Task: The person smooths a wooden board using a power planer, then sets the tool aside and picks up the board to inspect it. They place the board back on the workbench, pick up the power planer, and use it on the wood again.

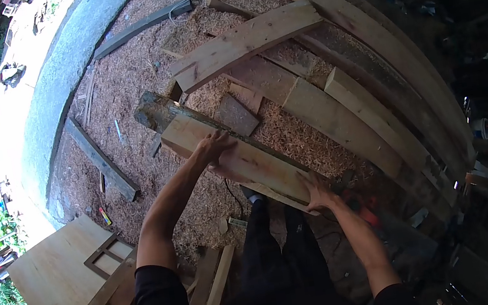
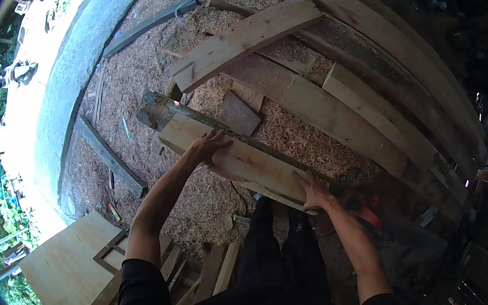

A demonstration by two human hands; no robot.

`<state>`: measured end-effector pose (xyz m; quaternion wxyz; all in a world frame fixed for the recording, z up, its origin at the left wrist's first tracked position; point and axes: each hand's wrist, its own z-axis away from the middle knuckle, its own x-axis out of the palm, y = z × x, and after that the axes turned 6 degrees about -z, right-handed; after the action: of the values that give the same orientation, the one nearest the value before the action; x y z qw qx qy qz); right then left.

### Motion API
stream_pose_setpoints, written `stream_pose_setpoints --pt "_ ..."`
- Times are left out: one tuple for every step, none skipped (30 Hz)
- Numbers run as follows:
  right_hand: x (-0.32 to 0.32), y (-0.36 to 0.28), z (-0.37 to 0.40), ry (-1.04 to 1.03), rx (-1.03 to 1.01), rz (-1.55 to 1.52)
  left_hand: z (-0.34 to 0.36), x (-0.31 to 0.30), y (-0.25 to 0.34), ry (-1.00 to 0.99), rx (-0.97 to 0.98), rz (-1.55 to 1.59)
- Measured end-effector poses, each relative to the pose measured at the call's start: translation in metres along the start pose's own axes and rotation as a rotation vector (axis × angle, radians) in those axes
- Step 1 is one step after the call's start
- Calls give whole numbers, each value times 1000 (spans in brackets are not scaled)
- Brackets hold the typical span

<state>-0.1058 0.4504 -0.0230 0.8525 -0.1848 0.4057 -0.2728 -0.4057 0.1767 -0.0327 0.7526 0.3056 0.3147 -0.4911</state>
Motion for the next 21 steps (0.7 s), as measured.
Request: stream_pose_setpoints --pt "-1 3 -2 0 -6 1 0 2 -2 4 12 42" --pt "-4 7 -4 -19 -44 -81 5 7 -4 3 5 42" --pt "-6 11 -7 -36 -84 -163 14 13 -6 115 26 54" --pt "-9 14 -11 -32 -89 -163 20 16 -5 230 51 63" --pt "-13 18 -15 -86 -81 -165 31 6 6 231 49 60" --pt "-17 22 -19 -138 -74 -166 43 -5 18 284 21 -43" --pt "-19 29 -25 -137 -78 -166 51 -14 25 333 -7 -147" --pt "-17 35 -28 -176 -106 -206 46 -6 26 327 -10 -146" --pt "-15 41 -33 -211 -136 -242 36 2 24 422 -31 -211" --pt "-20 37 -36 -212 -137 -240 30 0 23 522 -51 -274" --pt "-24 35 -36 -260 -56 -249 27 -1 22 524 -52 -269" --pt "-26 33 -32 -310 28 -259 23 -2 20 524 -45 -183" --pt "-17 37 -31 -314 32 -258 22 -7 19 521 -37 -99" --pt "-5 43 -35 -206 -56 -251 19 -14 18 524 -36 -100" --pt "4 51 -35 -99 -143 -239 12 -22 19 428 -68 -76" --pt "-1 36 -22 -100 -141 -233 7 -26 19 332 -102 -49" --pt "-14 2 -4 43 -48 -131 -4 -20 16 375 -123 -57" --pt "-23 -17 5 184 39 -27 -9 -23 16 383 -135 -52" --pt "-16 -12 2 201 95 15 -15 -26 19 343 -176 -94" --pt "-8 1 -7 199 86 20 -20 -30 23 300 -216 -139" --pt "0 14 -15 232 73 29 -21 -30 26 297 -226 -138"
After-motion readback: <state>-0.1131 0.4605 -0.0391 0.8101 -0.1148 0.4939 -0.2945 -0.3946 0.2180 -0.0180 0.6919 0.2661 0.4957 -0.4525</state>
